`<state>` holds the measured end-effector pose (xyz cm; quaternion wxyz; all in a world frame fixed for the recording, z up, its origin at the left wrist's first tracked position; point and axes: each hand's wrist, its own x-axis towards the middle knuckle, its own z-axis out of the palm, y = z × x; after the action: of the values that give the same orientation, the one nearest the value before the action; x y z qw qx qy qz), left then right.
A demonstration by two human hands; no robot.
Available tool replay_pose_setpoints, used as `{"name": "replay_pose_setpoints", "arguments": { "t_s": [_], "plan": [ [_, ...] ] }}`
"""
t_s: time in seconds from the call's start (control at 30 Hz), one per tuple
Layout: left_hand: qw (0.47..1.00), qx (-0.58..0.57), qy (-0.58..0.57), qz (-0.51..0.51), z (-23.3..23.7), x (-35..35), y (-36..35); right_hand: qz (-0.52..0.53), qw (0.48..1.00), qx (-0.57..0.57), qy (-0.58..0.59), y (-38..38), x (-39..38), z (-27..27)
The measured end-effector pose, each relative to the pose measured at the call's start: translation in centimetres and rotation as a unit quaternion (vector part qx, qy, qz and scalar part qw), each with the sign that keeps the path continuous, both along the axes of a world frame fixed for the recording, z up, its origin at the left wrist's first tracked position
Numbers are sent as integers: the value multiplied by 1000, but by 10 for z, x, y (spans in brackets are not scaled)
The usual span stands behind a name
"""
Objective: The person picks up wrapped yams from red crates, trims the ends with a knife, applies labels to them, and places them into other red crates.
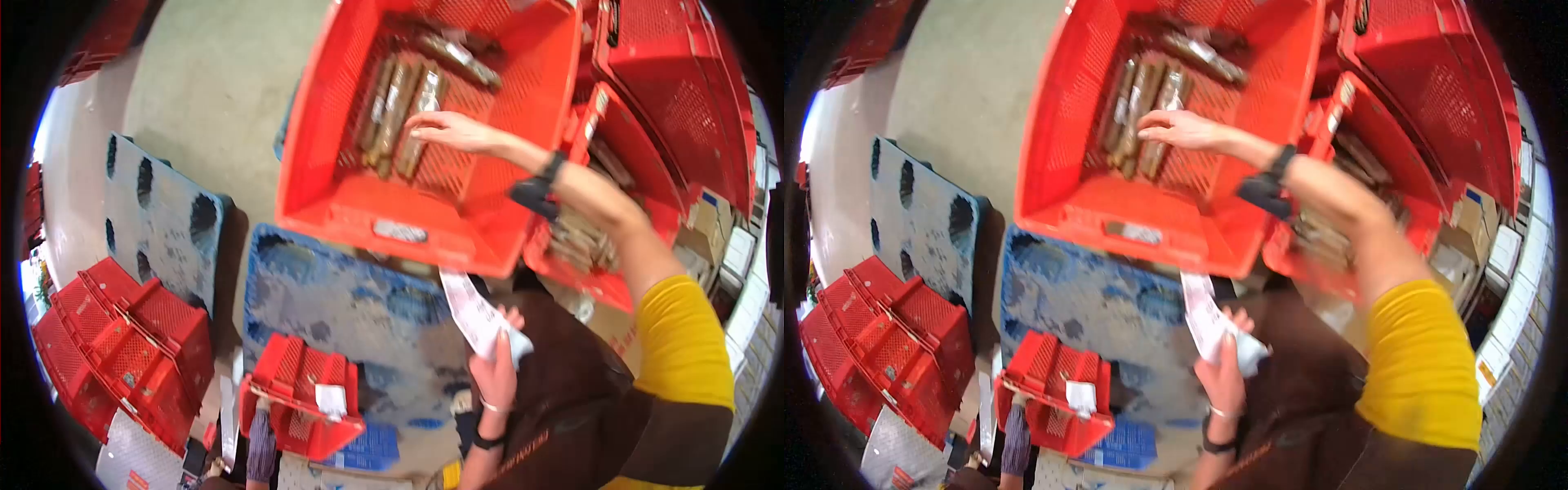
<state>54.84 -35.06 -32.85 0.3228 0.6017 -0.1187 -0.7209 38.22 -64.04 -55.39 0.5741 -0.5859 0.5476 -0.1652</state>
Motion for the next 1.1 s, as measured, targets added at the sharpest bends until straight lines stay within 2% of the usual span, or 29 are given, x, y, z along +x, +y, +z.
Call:
{"name": "replay_pose_setpoints", "arguments": {
  "t_s": [0.07, 0.1, 0.13, 0.17, 0.2, 0.23, 0.3, 0.37, 0.43, 0.5, 0.53, 0.57, 0.6, 0.63, 0.7, 0.77, 0.8, 0.83, 0.87, 0.9, 0.97, 1.1],
  "plan": [
    [998, 26, 56, 26, 14, -9, -26, 137, 968, 35, -209, 49, -8, 140],
    [996, 32, 78, 30, 20, -13, -34, 205, 936, 98, -270, 75, -15, 181],
    [996, 37, 78, 33, 24, -18, -37, 194, 933, 81, -293, 113, -23, 190],
    [996, 38, 78, 23, 26, -18, -32, 234, 934, -19, -268, 136, -30, 202],
    [998, 24, 35, -46, 23, -17, -22, 244, 934, -101, -239, 151, -37, 211],
    [993, 5, -6, -117, 23, -20, -19, 211, 944, -114, -228, 172, -46, 211],
    [983, -53, -33, -175, 36, -34, -19, 113, 950, -80, -281, 209, -63, 209],
    [968, -63, -32, -240, 49, -44, -20, 84, 957, -129, -245, 241, -74, 216],
    [962, -7, 40, -272, 56, -53, -9, 58, 961, -140, -231, 271, -94, 227],
    [946, 5, 51, -319, 56, -73, 6, 21, 966, -51, -254, 305, -117, 232],
    [937, 42, 95, -334, 57, -86, 13, -15, 956, 27, -292, 321, -129, 228],
    [924, 80, 138, -347, 58, -99, 20, -24, 956, 20, -293, 334, -147, 221],
    [911, 90, 191, -356, 52, -110, 33, -27, 949, 117, -292, 344, -169, 212],
    [875, 80, 214, -427, 44, -118, 46, -29, 932, 214, -291, 352, -191, 198],
    [840, 111, 253, -467, 34, -139, 75, -242, 932, 162, -218, 362, -234, 153],
    [841, 118, 259, -461, 22, -153, 102, -390, 917, 79, -16, 356, -289, 89],
    [847, 115, 240, -459, 15, -160, 114, -367, 918, -144, 45, 345, -320, 63],
    [854, 112, 221, -457, 10, -165, 124, -291, 906, -230, 206, 339, -353, 39],
    [856, 116, 206, -459, 4, -170, 132, -265, 895, -248, 258, 337, -375, 4],
    [858, 115, 199, -459, -1, -176, 139, -185, 882, -303, 310, 329, -394, -8],
    [864, 74, 164, -470, -7, -189, 148, -46, 894, -232, 379, 326, -404, -37],
    [856, 64, 97, -504, -5, -212, 157, -19, 903, -240, 356, 341, -413, -39]
  ]
}}
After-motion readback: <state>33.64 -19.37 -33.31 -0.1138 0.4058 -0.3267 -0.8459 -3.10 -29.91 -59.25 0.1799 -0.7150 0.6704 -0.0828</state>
